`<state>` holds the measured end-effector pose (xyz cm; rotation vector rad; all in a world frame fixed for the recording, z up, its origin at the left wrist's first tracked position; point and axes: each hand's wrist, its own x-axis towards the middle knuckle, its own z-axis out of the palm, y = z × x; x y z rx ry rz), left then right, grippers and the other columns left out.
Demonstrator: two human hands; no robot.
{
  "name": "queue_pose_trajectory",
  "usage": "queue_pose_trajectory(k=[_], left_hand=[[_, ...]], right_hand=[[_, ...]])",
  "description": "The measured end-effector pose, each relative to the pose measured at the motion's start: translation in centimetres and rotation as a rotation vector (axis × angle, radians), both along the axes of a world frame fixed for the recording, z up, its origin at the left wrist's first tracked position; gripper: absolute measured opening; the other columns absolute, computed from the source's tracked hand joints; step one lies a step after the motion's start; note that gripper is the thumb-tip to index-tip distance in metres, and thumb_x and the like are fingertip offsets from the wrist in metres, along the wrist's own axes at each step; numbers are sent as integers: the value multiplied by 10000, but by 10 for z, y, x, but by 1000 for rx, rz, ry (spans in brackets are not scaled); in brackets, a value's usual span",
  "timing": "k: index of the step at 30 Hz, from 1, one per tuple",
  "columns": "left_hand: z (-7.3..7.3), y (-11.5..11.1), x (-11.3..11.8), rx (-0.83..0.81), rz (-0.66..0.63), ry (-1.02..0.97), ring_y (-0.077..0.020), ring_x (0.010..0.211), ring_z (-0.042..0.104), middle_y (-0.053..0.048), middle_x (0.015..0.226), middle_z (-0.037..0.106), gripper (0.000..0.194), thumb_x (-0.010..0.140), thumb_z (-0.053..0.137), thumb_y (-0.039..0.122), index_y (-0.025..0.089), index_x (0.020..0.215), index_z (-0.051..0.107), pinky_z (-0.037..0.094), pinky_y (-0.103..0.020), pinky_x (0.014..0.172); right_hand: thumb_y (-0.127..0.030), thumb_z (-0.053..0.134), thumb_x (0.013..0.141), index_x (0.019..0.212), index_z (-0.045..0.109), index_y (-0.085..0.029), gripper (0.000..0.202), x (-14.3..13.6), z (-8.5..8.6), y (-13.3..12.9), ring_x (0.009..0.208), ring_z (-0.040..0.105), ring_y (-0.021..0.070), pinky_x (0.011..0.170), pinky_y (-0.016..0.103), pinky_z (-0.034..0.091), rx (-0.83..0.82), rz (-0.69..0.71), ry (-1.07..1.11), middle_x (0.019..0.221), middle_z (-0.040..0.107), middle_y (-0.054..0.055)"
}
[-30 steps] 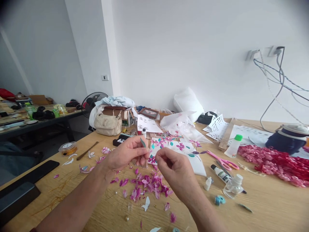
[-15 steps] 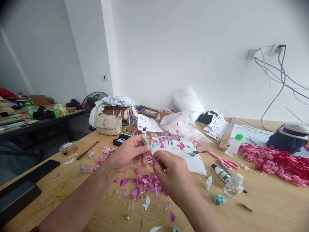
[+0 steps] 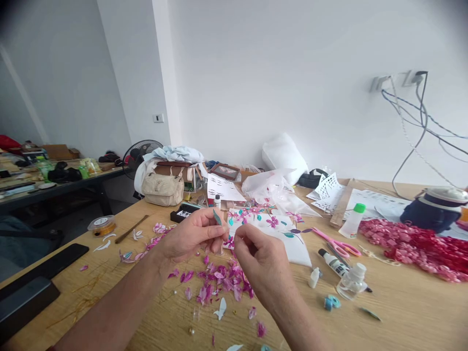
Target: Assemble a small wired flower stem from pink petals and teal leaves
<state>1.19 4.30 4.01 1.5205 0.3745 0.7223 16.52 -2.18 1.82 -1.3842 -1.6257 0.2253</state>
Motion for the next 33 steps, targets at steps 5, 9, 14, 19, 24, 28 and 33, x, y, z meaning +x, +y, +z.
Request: queue_pose_trajectory(k=[5,9,14,19,24,28,33], left_hand=[[1,0,0,-34,43,-55,-35,417,435,42,526,519,187,767,627,289,144,729,516,282,-158,403],[1,0,2,-82,90,-136,-24,422,439,31,612,543,203,745,651,286,137,725,515,280,-158,385],[-2,0,7,-144,175,-221,-18,430,434,46,611,518,220,736,653,279,140,700,487,264,-152,381],[-6,3,10,20,295,-99,-40,424,423,55,512,487,168,780,570,274,155,696,487,303,-166,409],[-9,6,12,231,406,116,-69,426,444,59,474,470,153,798,504,263,184,681,445,329,-184,424],[-10,2,15,250,432,204,-73,417,438,56,485,494,89,793,495,252,193,735,463,346,-180,416],[-14,-4,22,176,366,131,-71,326,396,92,369,418,66,791,484,228,183,827,516,317,-163,358]], right_hand=[[-289,471,774,645,503,-197,162,-3,0,0,445,317,85,415,198,249,-30,57,84,477,359,-68],[-377,476,788,684,519,-189,219,-4,-1,3,458,283,85,401,201,234,-99,163,256,513,343,-66],[-404,465,801,688,484,-198,236,-4,-3,6,434,233,77,384,203,213,-142,255,332,515,308,-80],[-340,409,826,698,468,-204,195,-4,5,-2,453,320,94,418,207,261,-103,199,86,514,356,-67],[-267,368,839,909,497,-193,164,-3,10,-8,390,395,117,419,216,280,22,39,-220,447,439,-76],[-219,400,796,743,536,-201,147,-3,11,-6,388,443,125,414,221,278,54,-71,-417,453,515,-35],[-169,389,807,665,575,-204,237,-6,11,-7,430,482,106,442,203,324,105,33,-419,522,581,-19]])
